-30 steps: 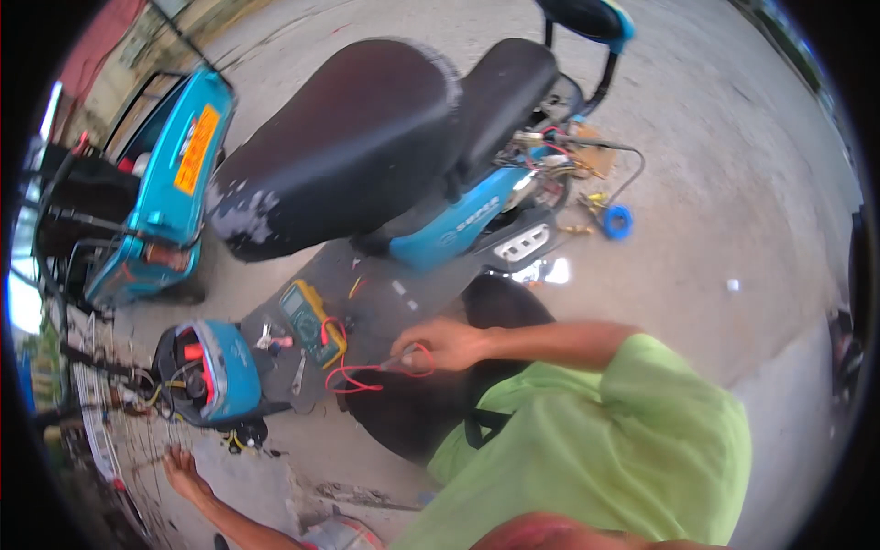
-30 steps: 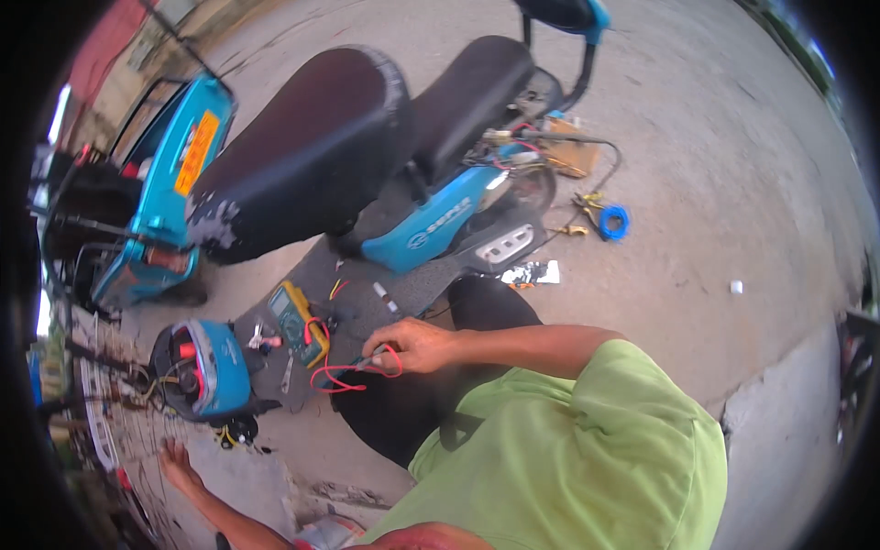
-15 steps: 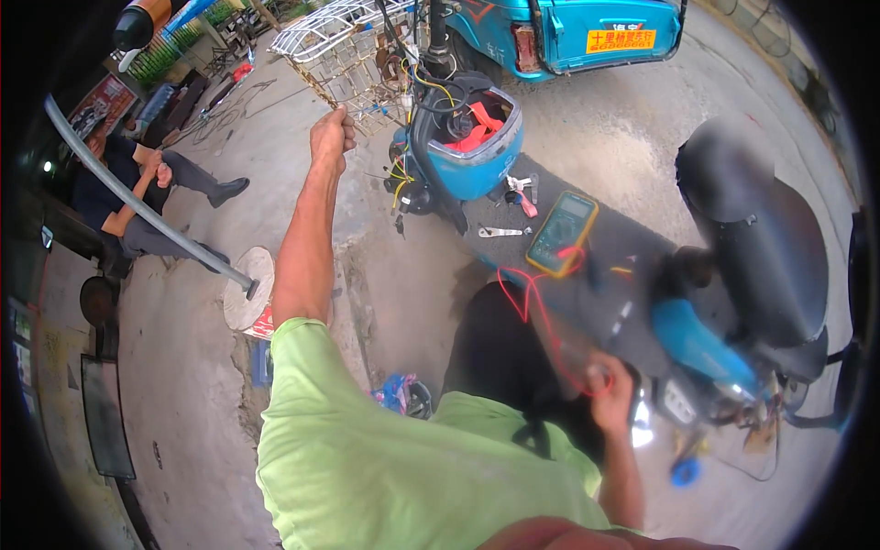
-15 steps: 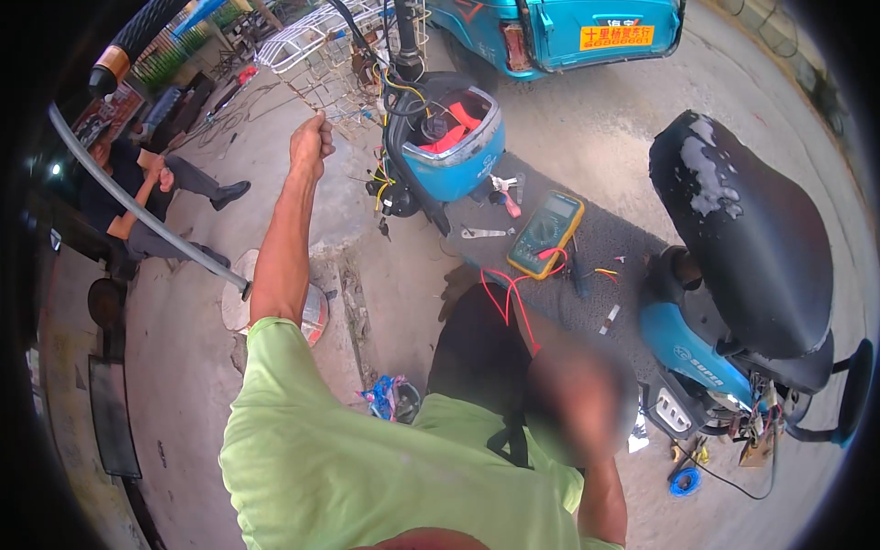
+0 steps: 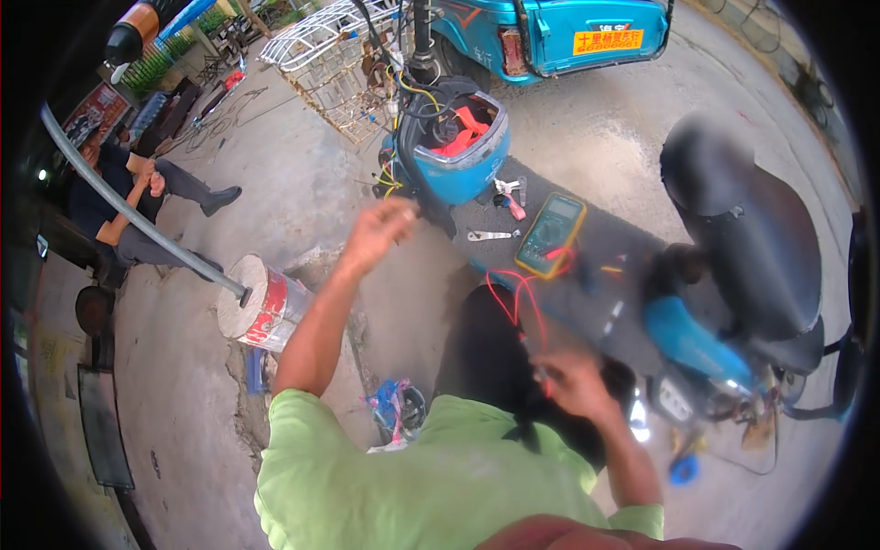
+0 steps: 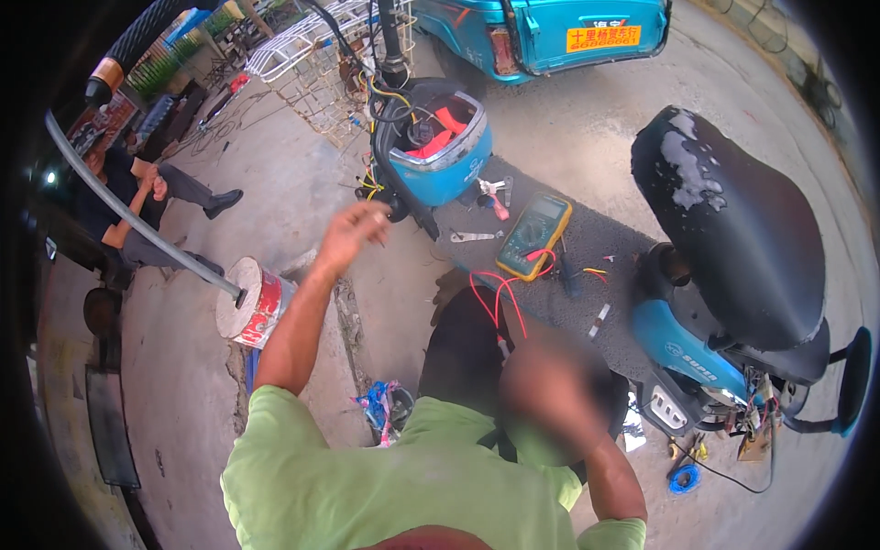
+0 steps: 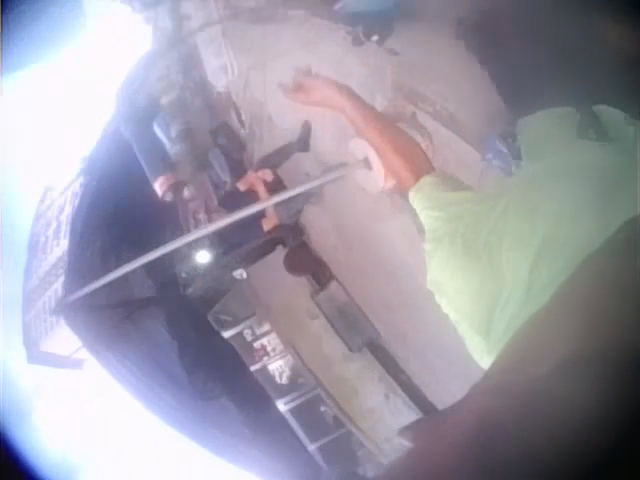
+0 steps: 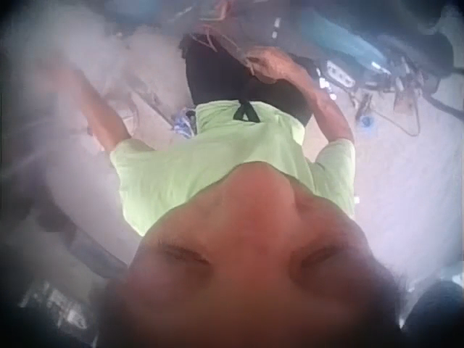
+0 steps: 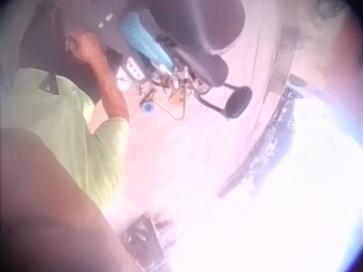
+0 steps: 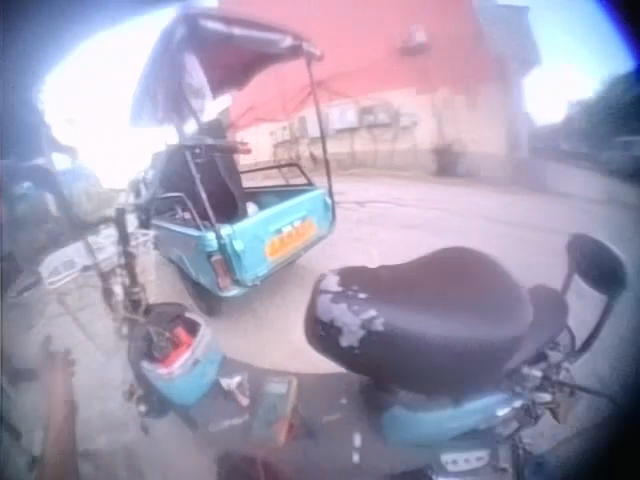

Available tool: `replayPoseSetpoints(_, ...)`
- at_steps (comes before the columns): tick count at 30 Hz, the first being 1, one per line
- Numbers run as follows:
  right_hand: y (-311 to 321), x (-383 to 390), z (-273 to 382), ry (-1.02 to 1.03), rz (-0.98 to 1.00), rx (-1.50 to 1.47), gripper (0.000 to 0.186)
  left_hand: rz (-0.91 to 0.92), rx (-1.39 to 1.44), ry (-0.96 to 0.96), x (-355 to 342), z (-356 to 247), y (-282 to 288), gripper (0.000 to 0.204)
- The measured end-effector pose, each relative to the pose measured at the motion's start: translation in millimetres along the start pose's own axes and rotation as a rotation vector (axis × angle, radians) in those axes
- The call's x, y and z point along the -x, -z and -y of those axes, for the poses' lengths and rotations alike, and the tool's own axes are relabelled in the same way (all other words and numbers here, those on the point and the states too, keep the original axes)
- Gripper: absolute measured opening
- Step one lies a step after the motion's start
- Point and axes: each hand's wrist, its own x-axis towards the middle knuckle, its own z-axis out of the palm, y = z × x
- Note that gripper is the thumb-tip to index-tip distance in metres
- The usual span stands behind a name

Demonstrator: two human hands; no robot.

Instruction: The person solders wires and uses a multimeter to test electrical components on a blue scooter, working on wiring in the seat compartment and the front basket area.

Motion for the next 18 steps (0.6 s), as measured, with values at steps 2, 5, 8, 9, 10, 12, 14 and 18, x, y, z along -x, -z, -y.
replayPoseSetpoints(2, -7.6, -3.8, -7.5, 0.036, 0.049, -0.003, 0.032, 0.446, -0.605, -0.126, 23.4, -11.0, -19.9, 0.055)
replayPoseSetpoints(5, -7.6, 3.0, -22.2, 0.041, 0.001, -0.134, 0.036, 0.075, -0.173, -0.058, -5.2, -25.7, 4.8, 0.084)
replayPoseSetpoints(8, 16.5, 26.3, -50.2, 0.001, -0.093, 0.085, 0.028, -0.676, 0.158, -0.226, -92.7, -38.7, 63.0, 0.071)
replayPoseSetpoints(9, 16.5, 31.0, -75.4, -0.003, -0.133, 0.137, 0.025, -0.708, -0.069, -0.320, -93.4, -41.4, 56.6, 0.059)
replayPoseSetpoints(10, 32.5, 23.1, -64.7, -0.026, -0.079, 0.166, 0.022, -0.519, -0.293, -0.234, -24.4, -38.9, 34.5, 0.051)
replayPoseSetpoints(12, 32.3, 2.5, -71.2, 0.021, 0.005, 0.170, 0.027, -0.119, -0.709, -0.160, 120.0, -65.4, -24.0, 0.042)
replayPoseSetpoints(14, 34.8, 14.4, -102.9, -0.045, -0.132, 0.210, 0.023, 0.106, -0.797, -0.078, 108.0, -90.4, -42.5, 0.050)
replayPoseSetpoints(18, 50.5, 31.6, -134.4, -0.008, -0.238, 0.281, 0.022, -0.032, -0.401, -0.444, 63.1, -129.0, -79.3, 0.045)
